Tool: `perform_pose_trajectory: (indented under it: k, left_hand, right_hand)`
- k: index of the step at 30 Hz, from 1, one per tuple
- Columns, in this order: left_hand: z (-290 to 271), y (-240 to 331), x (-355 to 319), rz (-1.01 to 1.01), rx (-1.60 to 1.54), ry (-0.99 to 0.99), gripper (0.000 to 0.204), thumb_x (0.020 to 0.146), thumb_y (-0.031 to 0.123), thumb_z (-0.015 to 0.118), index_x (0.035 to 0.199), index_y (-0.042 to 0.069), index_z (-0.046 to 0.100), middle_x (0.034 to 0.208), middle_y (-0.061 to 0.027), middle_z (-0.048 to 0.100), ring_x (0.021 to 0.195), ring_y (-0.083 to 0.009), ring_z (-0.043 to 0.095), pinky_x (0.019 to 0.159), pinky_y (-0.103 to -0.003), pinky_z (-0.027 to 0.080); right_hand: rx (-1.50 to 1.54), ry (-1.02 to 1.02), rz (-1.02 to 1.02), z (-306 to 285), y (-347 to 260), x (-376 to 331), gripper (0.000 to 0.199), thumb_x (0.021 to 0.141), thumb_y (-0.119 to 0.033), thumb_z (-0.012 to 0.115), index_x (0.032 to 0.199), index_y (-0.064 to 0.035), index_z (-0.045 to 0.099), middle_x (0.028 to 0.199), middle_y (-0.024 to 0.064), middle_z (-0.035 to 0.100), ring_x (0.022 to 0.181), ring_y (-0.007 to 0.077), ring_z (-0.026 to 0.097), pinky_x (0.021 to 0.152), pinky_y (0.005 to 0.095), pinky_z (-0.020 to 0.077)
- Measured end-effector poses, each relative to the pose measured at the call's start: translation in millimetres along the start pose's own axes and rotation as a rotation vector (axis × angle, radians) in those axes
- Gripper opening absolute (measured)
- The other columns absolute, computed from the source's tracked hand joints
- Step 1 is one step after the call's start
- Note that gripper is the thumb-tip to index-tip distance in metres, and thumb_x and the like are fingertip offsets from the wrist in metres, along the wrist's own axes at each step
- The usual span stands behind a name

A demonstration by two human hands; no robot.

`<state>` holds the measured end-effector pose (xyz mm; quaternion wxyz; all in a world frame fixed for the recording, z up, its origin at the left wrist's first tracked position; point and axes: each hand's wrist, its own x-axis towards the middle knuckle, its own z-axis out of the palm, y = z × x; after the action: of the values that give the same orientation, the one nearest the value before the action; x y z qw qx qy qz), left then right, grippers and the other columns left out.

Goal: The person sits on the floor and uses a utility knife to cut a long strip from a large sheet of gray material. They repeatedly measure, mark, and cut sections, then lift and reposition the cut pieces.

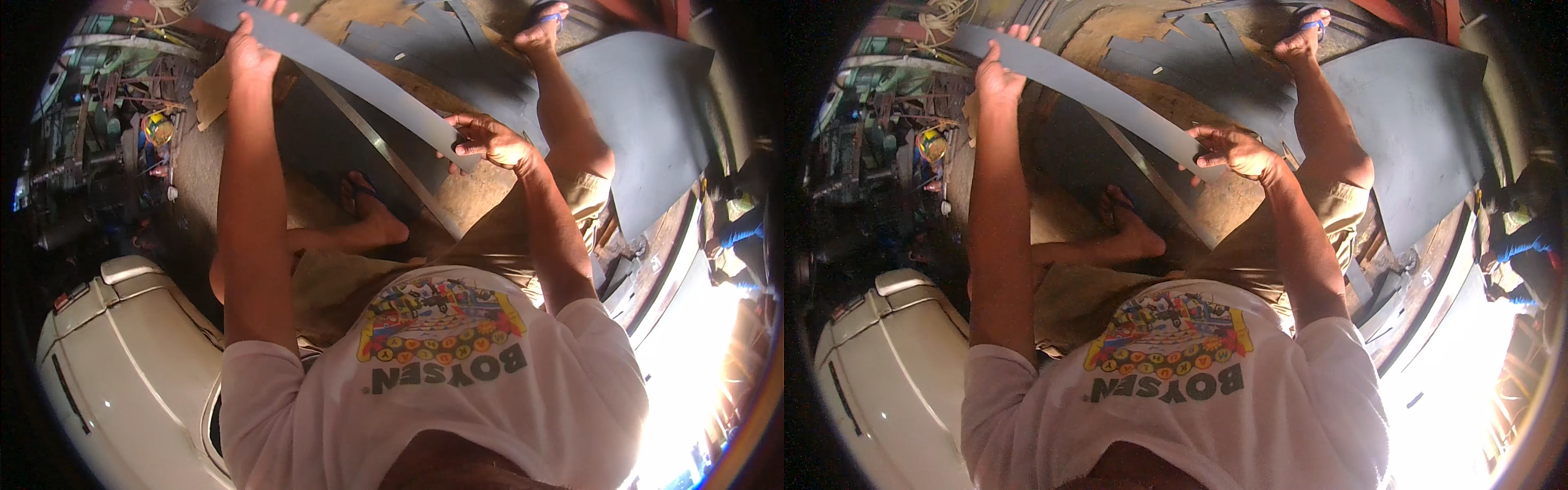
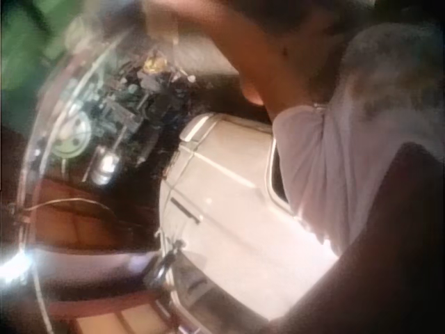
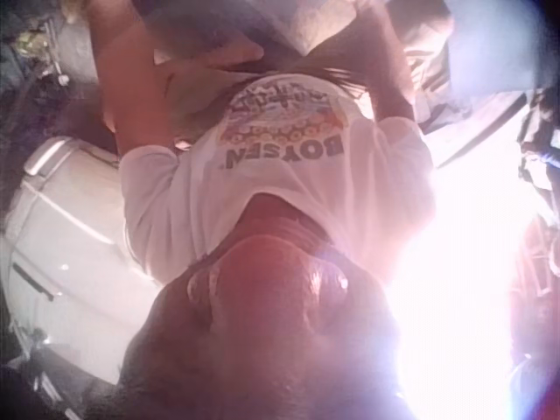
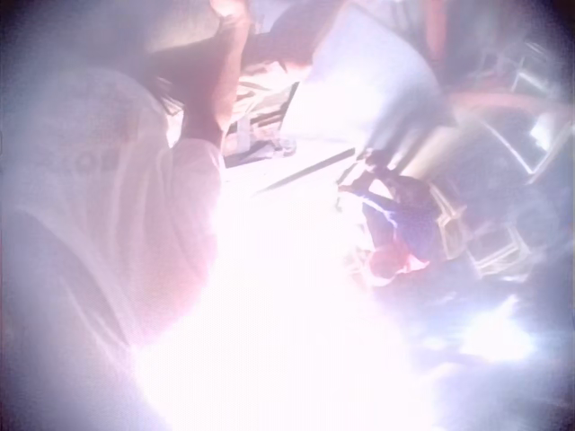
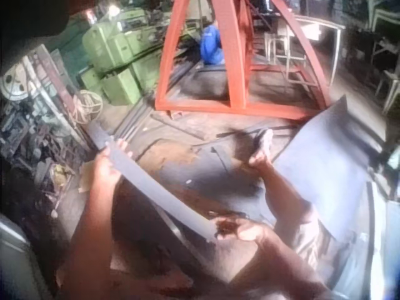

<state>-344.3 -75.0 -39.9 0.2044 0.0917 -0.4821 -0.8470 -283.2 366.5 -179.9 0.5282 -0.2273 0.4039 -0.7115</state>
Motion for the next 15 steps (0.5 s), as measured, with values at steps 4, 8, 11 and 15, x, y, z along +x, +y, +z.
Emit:
perform_pose_trajectory:
  k: [4, 8, 11, 15]
  left_hand:
    - [32.7, 14.7, -23.5, 0.055, 0.041, 0.093, 0.040, 0.111, 0.031, 0.034, 0.142, 0.006, 0.043, 0.152, -0.0204, 0.046, 0.144, -0.0383, 0.043, 0.117, -0.068, 0.032]
    - [32.6, 17.6, -25.2, 0.084, -0.033, 0.047, 0.042, 0.111, 0.028, 0.035, 0.146, 0.005, 0.039, 0.155, -0.0198, 0.042, 0.146, -0.0399, 0.039, 0.118, -0.069, 0.030]
    - [27.5, 29.6, -18.7, 0.129, -0.027, -0.017, 0.041, 0.109, 0.026, 0.040, 0.146, 0.007, 0.040, 0.158, -0.0186, 0.039, 0.148, -0.0395, 0.035, 0.119, -0.068, 0.028]
    - [18.9, 26.8, -10.0, 0.140, -0.052, -0.114, 0.043, 0.104, 0.024, 0.052, 0.143, 0.012, 0.043, 0.157, -0.0191, 0.039, 0.148, -0.0392, 0.035, 0.119, -0.068, 0.029]
  right_hand:
    - [0.130, -0.062, -0.068, -10.8, 8.1, -3.9, 0.064, 0.090, -0.006, 0.074, 0.146, -0.0029, 0.044, 0.126, 0.0161, 0.065, 0.101, 0.0281, 0.072, 0.083, 0.0372, 0.0634]
    - [0.129, -0.021, -0.096, -21.8, 16.2, -6.4, 0.067, 0.090, -0.002, 0.071, 0.149, 0.0020, 0.040, 0.131, 0.0196, 0.062, 0.111, 0.0333, 0.069, 0.088, 0.0402, 0.0627]
    - [0.150, -0.013, -0.141, -26.9, 24.0, -0.2, 0.070, 0.091, 0.002, 0.070, 0.151, 0.0052, 0.034, 0.133, 0.0228, 0.059, 0.117, 0.0412, 0.066, 0.091, 0.0451, 0.0619]
    - [0.283, -0.053, -0.205, -63.4, 53.6, 6.1, 0.097, 0.080, -0.013, 0.085, 0.153, 0.0098, 0.025, 0.140, 0.0315, 0.050, 0.119, 0.0484, 0.063, 0.097, 0.0492, 0.0584]
